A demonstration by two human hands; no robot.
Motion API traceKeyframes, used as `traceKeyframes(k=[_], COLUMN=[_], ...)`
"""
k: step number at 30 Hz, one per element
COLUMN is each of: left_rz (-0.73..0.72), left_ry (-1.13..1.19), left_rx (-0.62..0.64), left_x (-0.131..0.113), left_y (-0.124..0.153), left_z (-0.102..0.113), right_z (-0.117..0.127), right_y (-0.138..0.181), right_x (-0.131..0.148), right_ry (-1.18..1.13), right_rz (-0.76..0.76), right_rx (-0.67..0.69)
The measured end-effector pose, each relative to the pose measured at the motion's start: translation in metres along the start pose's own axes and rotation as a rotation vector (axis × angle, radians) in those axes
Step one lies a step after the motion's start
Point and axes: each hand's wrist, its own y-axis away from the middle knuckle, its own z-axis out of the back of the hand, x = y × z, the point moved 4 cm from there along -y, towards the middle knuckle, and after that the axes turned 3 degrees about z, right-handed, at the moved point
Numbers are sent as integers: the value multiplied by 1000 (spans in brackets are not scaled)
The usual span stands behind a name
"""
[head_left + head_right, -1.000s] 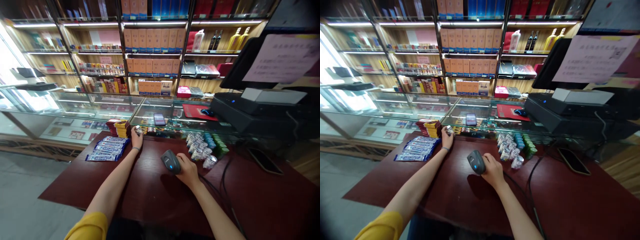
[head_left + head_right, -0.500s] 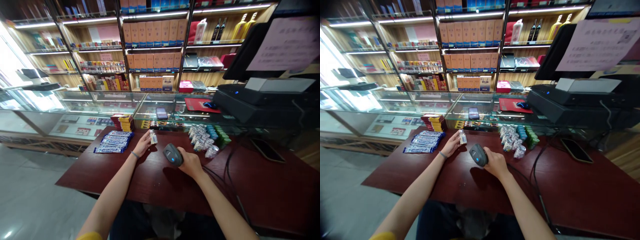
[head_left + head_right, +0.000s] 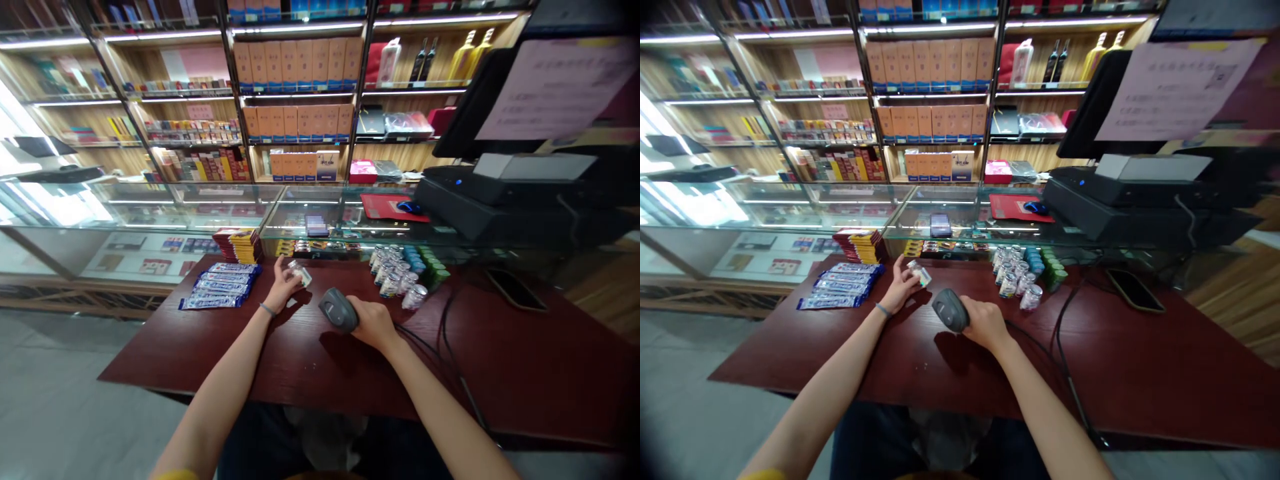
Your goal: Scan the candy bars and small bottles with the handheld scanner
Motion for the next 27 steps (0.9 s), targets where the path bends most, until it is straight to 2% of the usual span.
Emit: traceKeyframes(k=[6, 8, 10, 14, 16, 18, 23, 27], left_rz=[-72, -68, -52, 1, 17, -13, -222, -275], left_ry=[-104, -132, -125, -72, -88, -159, -408, -490], left_rx=[-57, -37, 36, 236, 268, 240, 136, 117], left_x=[-2, -3, -5, -10, -8, -4, 16, 43], left_y=[2, 3, 5, 10, 11, 12, 20, 24], left_z=[-8, -16, -30, -68, -91, -115, -174, -207], right_z=[12, 23, 35, 53, 60, 68, 90, 105], right_y=[-6, -4, 5, 36, 53, 70, 108, 135], right_x=[-2, -1, -3, -15, -24, -33, -54, -71], right_ry=[-3, 4, 10, 32, 66, 109, 185, 246], right_rz=[-96, -107, -128, -198, -241, -287, -384, -443], right_rx=[192, 198, 174, 97, 62, 20, -89, -150])
